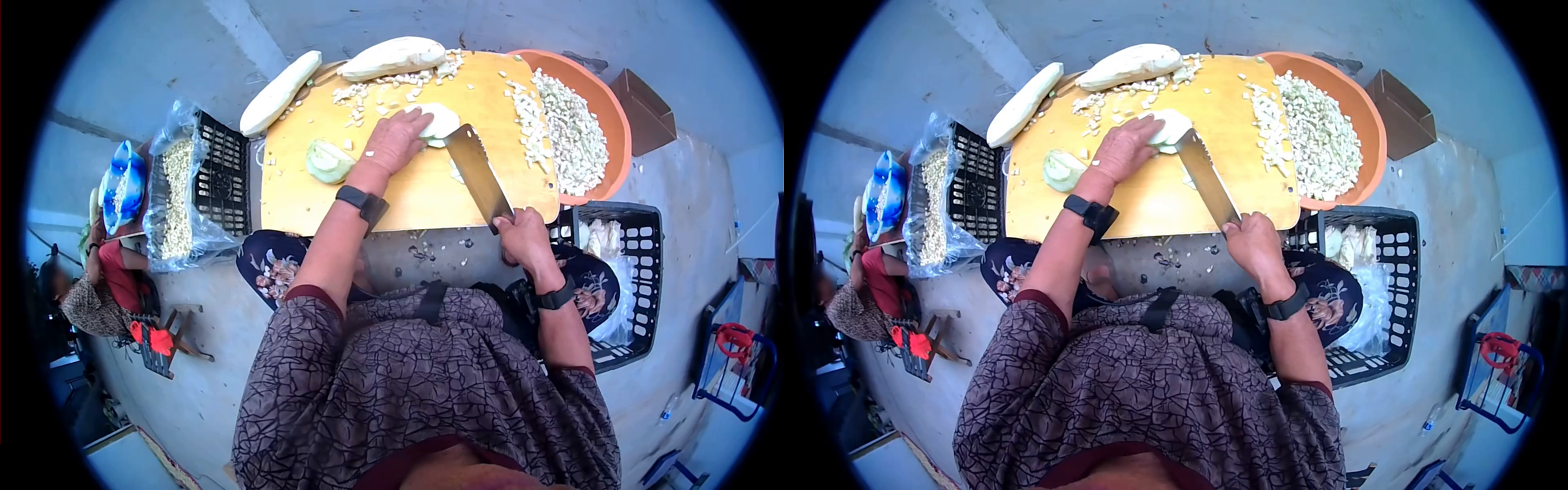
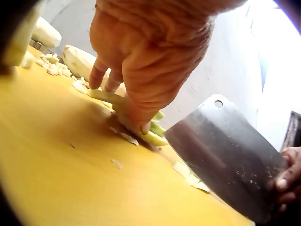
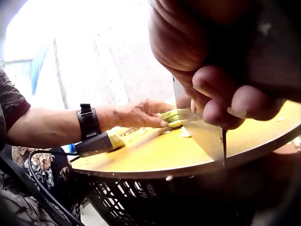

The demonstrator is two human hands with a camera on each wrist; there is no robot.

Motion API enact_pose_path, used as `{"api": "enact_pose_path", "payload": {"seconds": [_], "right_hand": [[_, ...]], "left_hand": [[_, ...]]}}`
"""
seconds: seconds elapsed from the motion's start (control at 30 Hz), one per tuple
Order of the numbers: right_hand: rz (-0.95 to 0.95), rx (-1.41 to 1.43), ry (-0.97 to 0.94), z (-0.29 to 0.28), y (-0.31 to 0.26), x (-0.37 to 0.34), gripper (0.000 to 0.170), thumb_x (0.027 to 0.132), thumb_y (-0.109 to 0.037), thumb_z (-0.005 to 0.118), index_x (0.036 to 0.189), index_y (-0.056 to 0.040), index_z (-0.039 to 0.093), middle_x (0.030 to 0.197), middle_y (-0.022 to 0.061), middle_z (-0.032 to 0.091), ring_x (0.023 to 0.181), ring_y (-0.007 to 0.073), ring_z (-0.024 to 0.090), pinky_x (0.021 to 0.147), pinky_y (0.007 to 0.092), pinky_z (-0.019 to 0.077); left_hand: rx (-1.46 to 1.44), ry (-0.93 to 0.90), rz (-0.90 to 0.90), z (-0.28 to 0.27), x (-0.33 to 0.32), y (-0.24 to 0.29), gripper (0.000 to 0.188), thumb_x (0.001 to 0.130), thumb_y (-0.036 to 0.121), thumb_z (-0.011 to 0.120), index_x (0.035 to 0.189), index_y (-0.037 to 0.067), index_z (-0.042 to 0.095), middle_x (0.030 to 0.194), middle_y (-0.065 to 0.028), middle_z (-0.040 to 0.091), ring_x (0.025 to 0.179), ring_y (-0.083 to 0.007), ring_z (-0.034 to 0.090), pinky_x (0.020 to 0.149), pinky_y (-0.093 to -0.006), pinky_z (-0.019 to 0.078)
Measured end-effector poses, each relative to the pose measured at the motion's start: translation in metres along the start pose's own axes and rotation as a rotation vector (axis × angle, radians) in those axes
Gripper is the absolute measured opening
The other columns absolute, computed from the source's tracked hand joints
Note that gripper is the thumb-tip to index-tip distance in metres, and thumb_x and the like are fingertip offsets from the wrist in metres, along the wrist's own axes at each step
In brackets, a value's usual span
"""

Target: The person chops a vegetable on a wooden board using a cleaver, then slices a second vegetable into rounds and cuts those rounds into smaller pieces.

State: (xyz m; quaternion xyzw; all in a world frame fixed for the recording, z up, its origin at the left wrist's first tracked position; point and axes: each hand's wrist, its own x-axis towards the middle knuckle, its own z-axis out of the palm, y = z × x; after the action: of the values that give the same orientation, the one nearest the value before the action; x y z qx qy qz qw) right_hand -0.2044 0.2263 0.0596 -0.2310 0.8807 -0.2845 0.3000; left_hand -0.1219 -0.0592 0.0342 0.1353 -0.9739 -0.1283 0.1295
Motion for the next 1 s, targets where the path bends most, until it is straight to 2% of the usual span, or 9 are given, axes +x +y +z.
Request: {"api": "enact_pose_path", "payload": {"seconds": [0.2, 0.3, 0.4, 0.5, 0.6, 0.7, 0.87, 0.97, 1.0], "right_hand": [[-0.016, -0.003, 0.012, 0.008, 0.013, 0.010, 0.031, 0.084, -0.023, 0.066, 0.087, 0.0081, 0.069, 0.079, 0.0305, 0.065, 0.080, 0.0434, 0.067, 0.074, 0.0447, 0.0530], [-0.032, 0.007, 0.024, 0.009, 0.016, 0.012, 0.029, 0.085, -0.021, 0.066, 0.085, 0.0085, 0.069, 0.068, 0.0258, 0.065, 0.066, 0.0373, 0.067, 0.064, 0.0421, 0.0528], [0.131, 0.262, -0.096, -0.002, 0.006, 0.005, 0.028, 0.086, -0.019, 0.066, 0.080, 0.0080, 0.068, 0.057, 0.0178, 0.061, 0.052, 0.0263, 0.062, 0.054, 0.0383, 0.0492], [0.016, 0.212, -0.062, 0.001, 0.007, 0.000, 0.029, 0.087, -0.019, 0.065, 0.075, 0.0074, 0.067, 0.052, 0.0117, 0.057, 0.047, 0.0181, 0.056, 0.049, 0.0355, 0.0451], [-0.013, 0.147, -0.125, -0.003, 0.002, -0.003, 0.030, 0.087, -0.019, 0.065, 0.073, 0.0074, 0.066, 0.052, 0.0135, 0.057, 0.046, 0.0210, 0.056, 0.049, 0.0372, 0.0450], [-0.052, 0.050, -0.126, 0.001, 0.003, 0.000, 0.032, 0.087, -0.021, 0.065, 0.074, 0.0080, 0.065, 0.052, 0.0151, 0.056, 0.047, 0.0223, 0.057, 0.051, 0.0384, 0.0455], [0.011, -0.053, -0.043, -0.003, 0.000, -0.002, 0.033, 0.086, -0.026, 0.066, 0.079, 0.0060, 0.068, 0.069, 0.0272, 0.063, 0.070, 0.0413, 0.065, 0.068, 0.0452, 0.0505], [-0.096, -0.122, -0.004, 0.000, 0.010, -0.002, 0.032, 0.086, -0.026, 0.066, 0.083, 0.0051, 0.068, 0.074, 0.0287, 0.063, 0.076, 0.0435, 0.065, 0.071, 0.0467, 0.0512], [-0.114, -0.167, 0.012, -0.001, 0.006, -0.005, 0.032, 0.086, -0.026, 0.066, 0.083, 0.0050, 0.068, 0.075, 0.0289, 0.063, 0.077, 0.0439, 0.065, 0.072, 0.0472, 0.0514]], "left_hand": [[-0.193, 0.238, -0.039, -0.010, -0.005, -0.003, 0.034, 0.089, 0.010, 0.063, 0.123, 0.010, 0.062, 0.119, -0.0136, 0.066, 0.110, -0.0340, 0.063, 0.094, -0.0377, 0.0514], [-0.364, 0.374, -0.109, -0.028, -0.013, 0.011, 0.029, 0.090, 0.009, 0.059, 0.119, 0.006, 0.062, 0.109, -0.0170, 0.068, 0.097, -0.0363, 0.066, 0.086, -0.0388, 0.0533], [-0.521, 0.443, -0.197, -0.029, -0.025, 0.011, 0.027, 0.091, 0.009, 0.057, 0.117, 0.004, 0.062, 0.102, -0.0198, 0.068, 0.092, -0.0360, 0.067, 0.082, -0.0385, 0.0530], [-0.638, 0.409, -0.314, -0.025, -0.043, 0.012, 0.028, 0.092, 0.012, 0.058, 0.118, 0.002, 0.061, 0.097, -0.0222, 0.069, 0.091, -0.0339, 0.068, 0.081, -0.0368, 0.0523], [-0.661, 0.276, -0.432, -0.022, -0.062, 0.017, 0.030, 0.092, 0.015, 0.059, 0.119, 0.003, 0.062, 0.097, -0.0230, 0.069, 0.092, -0.0334, 0.069, 0.083, -0.0370, 0.0520], [-0.695, 0.064, -0.421, -0.006, -0.071, 0.008, 0.033, 0.094, 0.018, 0.060, 0.124, 0.005, 0.062, 0.100, -0.0124, 0.070, 0.091, -0.0171, 0.064, 0.083, -0.0304, 0.0504], [-0.464, 0.033, -0.300, -0.007, -0.071, 0.017, 0.038, 0.087, 0.020, 0.066, 0.122, 0.005, 0.063, 0.108, -0.0157, 0.063, 0.100, -0.0312, 0.062, 0.090, -0.0364, 0.0495], [-0.311, 0.175, -0.099, 0.005, -0.079, 0.016, 0.043, 0.083, 0.023, 0.069, 0.121, 0.006, 0.063, 0.114, -0.0169, 0.060, 0.106, -0.0334, 0.059, 0.093, -0.0385, 0.0471], [-0.286, 0.118, -0.105, 0.004, -0.082, 0.017, 0.051, 0.079, 0.028, 0.072, 0.124, 0.007, 0.062, 0.123, -0.0183, 0.056, 0.116, -0.0343, 0.054, 0.100, -0.0424, 0.0426]]}}
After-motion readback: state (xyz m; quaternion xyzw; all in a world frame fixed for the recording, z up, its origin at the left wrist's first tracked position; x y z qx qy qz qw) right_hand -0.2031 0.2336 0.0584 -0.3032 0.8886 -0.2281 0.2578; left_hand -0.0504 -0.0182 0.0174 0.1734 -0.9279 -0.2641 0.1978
